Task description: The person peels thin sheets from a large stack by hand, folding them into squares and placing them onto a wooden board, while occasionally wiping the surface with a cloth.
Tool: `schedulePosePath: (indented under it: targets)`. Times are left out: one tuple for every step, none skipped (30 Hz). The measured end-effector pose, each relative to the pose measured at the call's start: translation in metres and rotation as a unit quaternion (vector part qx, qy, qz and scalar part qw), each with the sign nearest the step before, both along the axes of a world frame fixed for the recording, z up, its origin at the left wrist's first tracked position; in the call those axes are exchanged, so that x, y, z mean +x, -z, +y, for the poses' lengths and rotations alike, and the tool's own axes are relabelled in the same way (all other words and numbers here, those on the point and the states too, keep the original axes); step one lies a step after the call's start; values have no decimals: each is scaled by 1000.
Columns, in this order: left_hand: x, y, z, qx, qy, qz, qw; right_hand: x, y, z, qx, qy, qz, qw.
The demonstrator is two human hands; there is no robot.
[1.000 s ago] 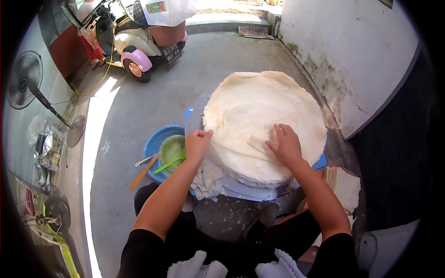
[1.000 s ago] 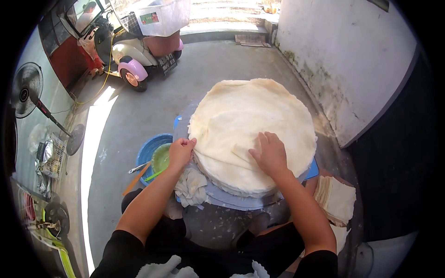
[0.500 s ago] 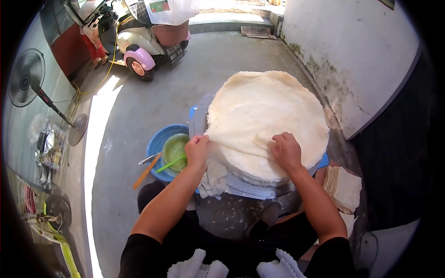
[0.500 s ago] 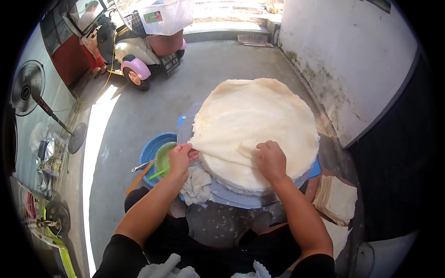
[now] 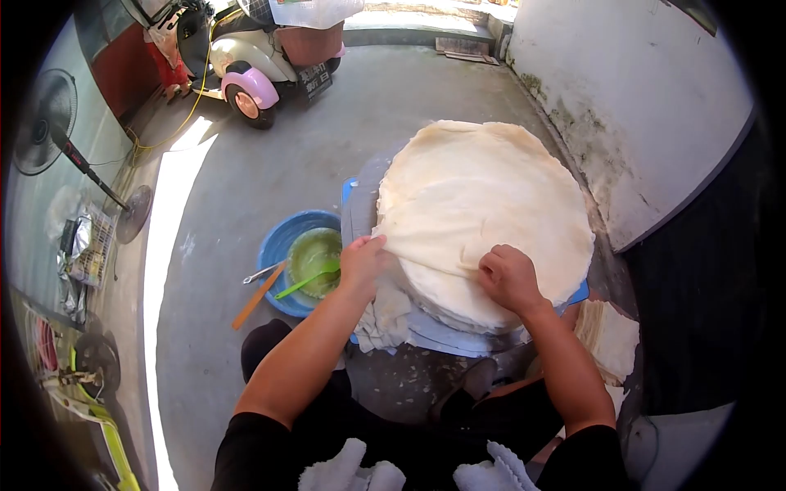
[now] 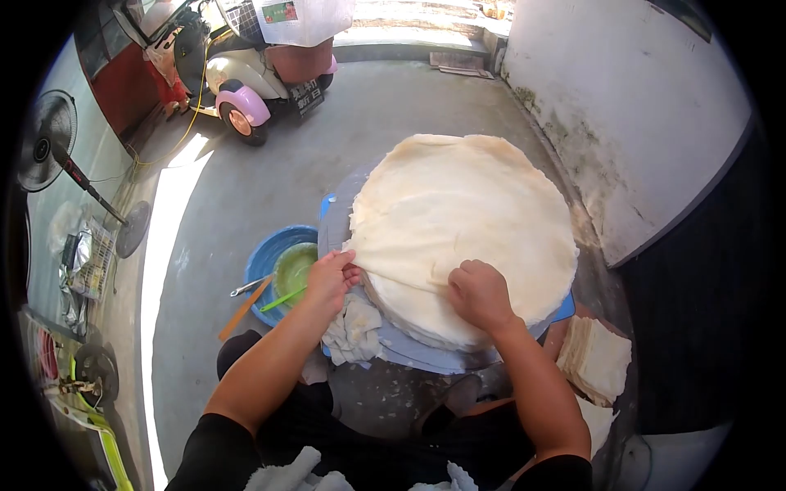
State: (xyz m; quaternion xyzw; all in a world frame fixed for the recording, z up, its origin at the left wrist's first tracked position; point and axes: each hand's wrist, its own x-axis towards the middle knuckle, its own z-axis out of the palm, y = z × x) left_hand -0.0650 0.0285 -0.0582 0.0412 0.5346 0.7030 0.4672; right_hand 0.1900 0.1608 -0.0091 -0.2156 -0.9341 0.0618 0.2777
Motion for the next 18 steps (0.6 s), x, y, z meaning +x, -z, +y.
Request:
schedulePosePath:
  targets:
    - [1,-1,1,0,-5,-1,1000,4,-6,1,-26,-14,-54,998]
    - [2,-2,1,7,-10,-3,1000,5,-10,1,-52,-28,-109,992]
    - [2,-2,1,13,-16,-6,1000,0,-13,-1,-53,-32,-111,992]
    - [1,-2,1,12,-19,-7,1000,-8,-16,-4,-99,-8,-64,993]
    - [-1,-3,1,7,-13,-5,1000,-16,-17,-6,-146,18,-17,989]
    - [-2,-3,2,2,-5,-2,1000,-28,-18,-8,-147,17,-19,989]
    - [-2,-6,3,0,-6,-3,1000,-43,-21,-10,-188,2,13,982]
    - [-3,-9,5,-5,-1,11,1000,-59,-24,-12,-227,-12,45,973]
    - [-4,-11,7,-10,4,26,1000,-75,-25,-14,-227,-13,44,973]
    - [-3,-11,9,-11,3,25,1000,-94,-25,-15,-267,-6,42,963]
    - [-3,-12,11,-12,1,40,999,-109,-23,-15,-305,-1,40,952]
    - [-3,-12,12,-14,-3,56,998,-122,-18,-13,-305,-6,37,952]
    - [-3,-8,13,-14,-8,54,998,-134,-11,-10,-295,7,34,955]
    - [-5,-3,15,-13,-7,67,998,-143,-5,-8,-284,19,32,958]
    - [-5,-2,16,-12,-6,80,997,-148,-1,-7,-284,14,29,958]
    - [-6,-2,16,-12,-11,79,997,-151,2,-6,-285,18,24,958]
    - [-6,-1,15,-13,-5,91,996,-153,3,-5,-285,23,19,958]
    - [-6,-3,15,-14,2,103,995,-155,4,-5,-285,20,18,958]
